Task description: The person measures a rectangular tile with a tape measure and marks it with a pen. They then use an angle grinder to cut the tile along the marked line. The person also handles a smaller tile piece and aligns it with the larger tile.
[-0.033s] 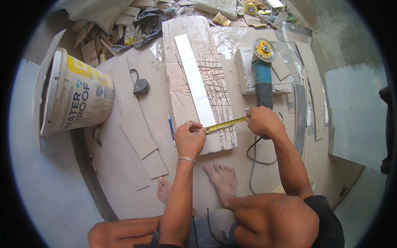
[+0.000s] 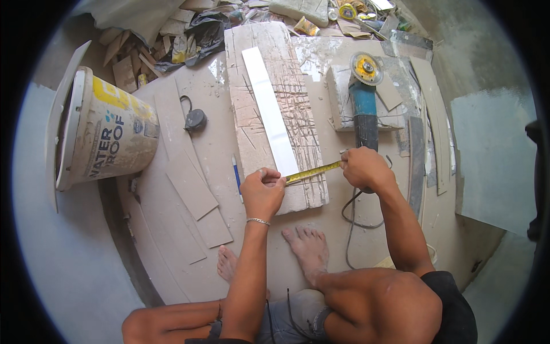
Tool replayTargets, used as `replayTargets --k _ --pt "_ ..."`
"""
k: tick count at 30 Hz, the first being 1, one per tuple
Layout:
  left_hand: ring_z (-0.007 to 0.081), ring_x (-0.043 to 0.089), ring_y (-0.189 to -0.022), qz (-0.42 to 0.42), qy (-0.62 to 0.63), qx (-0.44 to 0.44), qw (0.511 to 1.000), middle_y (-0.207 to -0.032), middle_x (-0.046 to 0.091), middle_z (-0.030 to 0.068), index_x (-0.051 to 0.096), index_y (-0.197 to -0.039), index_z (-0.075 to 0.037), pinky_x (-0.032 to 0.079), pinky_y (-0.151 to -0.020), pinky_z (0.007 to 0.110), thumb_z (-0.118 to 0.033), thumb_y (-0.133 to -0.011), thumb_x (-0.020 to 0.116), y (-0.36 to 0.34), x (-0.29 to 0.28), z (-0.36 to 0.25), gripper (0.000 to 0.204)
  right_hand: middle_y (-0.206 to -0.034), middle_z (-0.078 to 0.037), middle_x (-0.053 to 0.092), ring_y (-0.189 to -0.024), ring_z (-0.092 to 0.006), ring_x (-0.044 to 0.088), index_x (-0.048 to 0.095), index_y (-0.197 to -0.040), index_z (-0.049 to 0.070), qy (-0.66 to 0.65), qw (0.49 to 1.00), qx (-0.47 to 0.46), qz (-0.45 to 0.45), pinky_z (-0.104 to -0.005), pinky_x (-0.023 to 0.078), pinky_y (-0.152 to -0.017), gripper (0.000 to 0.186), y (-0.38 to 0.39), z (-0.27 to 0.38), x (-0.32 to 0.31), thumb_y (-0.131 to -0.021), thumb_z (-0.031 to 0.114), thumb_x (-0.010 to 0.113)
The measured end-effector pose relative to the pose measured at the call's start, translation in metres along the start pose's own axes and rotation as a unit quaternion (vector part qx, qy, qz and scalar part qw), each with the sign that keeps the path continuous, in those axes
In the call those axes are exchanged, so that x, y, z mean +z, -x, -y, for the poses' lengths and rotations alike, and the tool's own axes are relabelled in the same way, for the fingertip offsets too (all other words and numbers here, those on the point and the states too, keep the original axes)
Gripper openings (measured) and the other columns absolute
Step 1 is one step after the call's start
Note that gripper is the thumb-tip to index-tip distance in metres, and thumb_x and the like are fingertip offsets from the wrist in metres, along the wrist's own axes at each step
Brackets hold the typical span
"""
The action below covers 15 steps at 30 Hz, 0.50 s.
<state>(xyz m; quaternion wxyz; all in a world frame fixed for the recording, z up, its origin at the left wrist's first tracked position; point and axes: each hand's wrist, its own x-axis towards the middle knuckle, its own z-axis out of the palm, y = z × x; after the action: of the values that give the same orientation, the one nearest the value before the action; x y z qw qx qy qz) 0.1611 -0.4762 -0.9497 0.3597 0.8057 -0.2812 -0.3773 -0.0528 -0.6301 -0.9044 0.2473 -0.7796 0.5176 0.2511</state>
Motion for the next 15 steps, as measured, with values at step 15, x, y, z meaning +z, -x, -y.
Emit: replayTargets --k 15 --pt "0.0139 0.076 -0.075 -0.071 -0.006 -0.001 0.997 -0.081 0.079 0.0076 0.078 -0.089 -0.001 0.059 -0.074 0.03 0.001 -0.088 0.08 0.007 0.019 -0.001 0.003 -0.097 -0.027 0.078 -0.094 -0.048 0.077 0.076 -0.106 0.0 -0.038 0.995 0.048 -0.08 -0.0554 0.061 -0.087 0.026 0.012 0.014 0.02 -0.103 0.019 0.058"
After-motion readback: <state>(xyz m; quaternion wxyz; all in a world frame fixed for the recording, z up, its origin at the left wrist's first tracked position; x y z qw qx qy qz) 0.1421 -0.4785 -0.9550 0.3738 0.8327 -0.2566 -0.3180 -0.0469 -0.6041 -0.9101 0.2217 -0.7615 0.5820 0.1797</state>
